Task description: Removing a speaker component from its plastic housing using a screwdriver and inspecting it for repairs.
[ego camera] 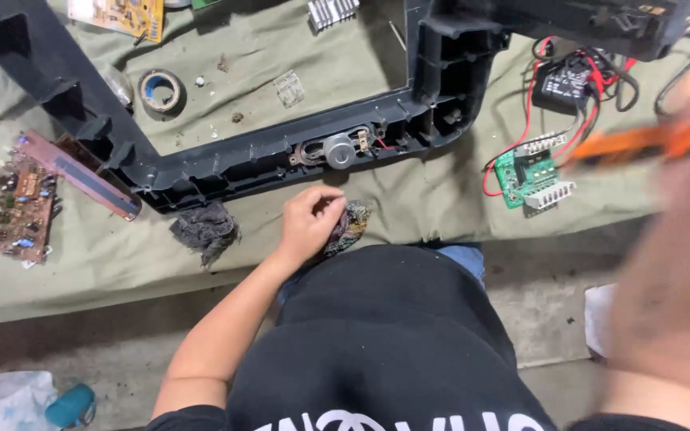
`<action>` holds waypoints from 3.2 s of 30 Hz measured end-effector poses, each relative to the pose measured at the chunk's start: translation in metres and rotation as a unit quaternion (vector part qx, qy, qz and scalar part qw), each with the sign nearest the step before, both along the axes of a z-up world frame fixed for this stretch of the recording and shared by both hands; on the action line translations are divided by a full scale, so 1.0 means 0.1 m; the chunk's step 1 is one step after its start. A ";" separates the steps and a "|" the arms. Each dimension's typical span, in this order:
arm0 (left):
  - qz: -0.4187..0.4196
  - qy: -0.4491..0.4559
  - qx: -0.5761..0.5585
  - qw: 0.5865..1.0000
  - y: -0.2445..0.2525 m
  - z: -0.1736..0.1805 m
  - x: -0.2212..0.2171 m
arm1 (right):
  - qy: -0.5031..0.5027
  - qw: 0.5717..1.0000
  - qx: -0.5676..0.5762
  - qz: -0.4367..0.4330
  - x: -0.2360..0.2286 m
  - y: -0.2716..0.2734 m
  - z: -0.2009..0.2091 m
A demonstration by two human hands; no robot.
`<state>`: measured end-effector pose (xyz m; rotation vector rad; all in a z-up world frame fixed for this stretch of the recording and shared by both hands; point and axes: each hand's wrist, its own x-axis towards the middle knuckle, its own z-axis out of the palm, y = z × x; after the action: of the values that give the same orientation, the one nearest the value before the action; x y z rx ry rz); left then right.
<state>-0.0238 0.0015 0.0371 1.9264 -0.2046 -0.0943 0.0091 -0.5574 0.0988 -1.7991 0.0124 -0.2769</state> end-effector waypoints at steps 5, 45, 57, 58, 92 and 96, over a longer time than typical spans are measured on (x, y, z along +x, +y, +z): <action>-0.018 -0.303 0.107 0.947 0.07 0.20 0.10 | 0.079 0.985 0.138 -0.069 -0.54 2.87 0.69; 0.064 -0.452 0.151 0.877 -0.65 -0.23 0.67 | -0.190 0.969 -0.129 0.092 -0.67 2.62 0.32; 0.061 -0.450 0.192 0.870 -0.64 -0.40 0.74 | -0.044 0.973 -0.076 0.215 -0.30 2.65 0.53; 0.062 -0.448 0.193 0.871 -0.63 -0.44 0.73 | -0.043 0.972 -0.075 0.216 -0.32 2.62 0.56; 0.066 -0.460 0.176 0.868 -0.64 -0.46 0.75 | -0.167 0.973 -0.104 0.121 -0.44 2.53 0.19; 0.062 -0.459 0.175 0.869 -0.63 -0.47 0.76 | -0.166 0.980 -0.073 0.083 -0.55 2.40 -0.05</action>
<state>0.0517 -0.0620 -0.0096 2.2029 -0.7310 0.9535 -0.0459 -0.3178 0.0937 -1.8656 -0.4023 -0.4643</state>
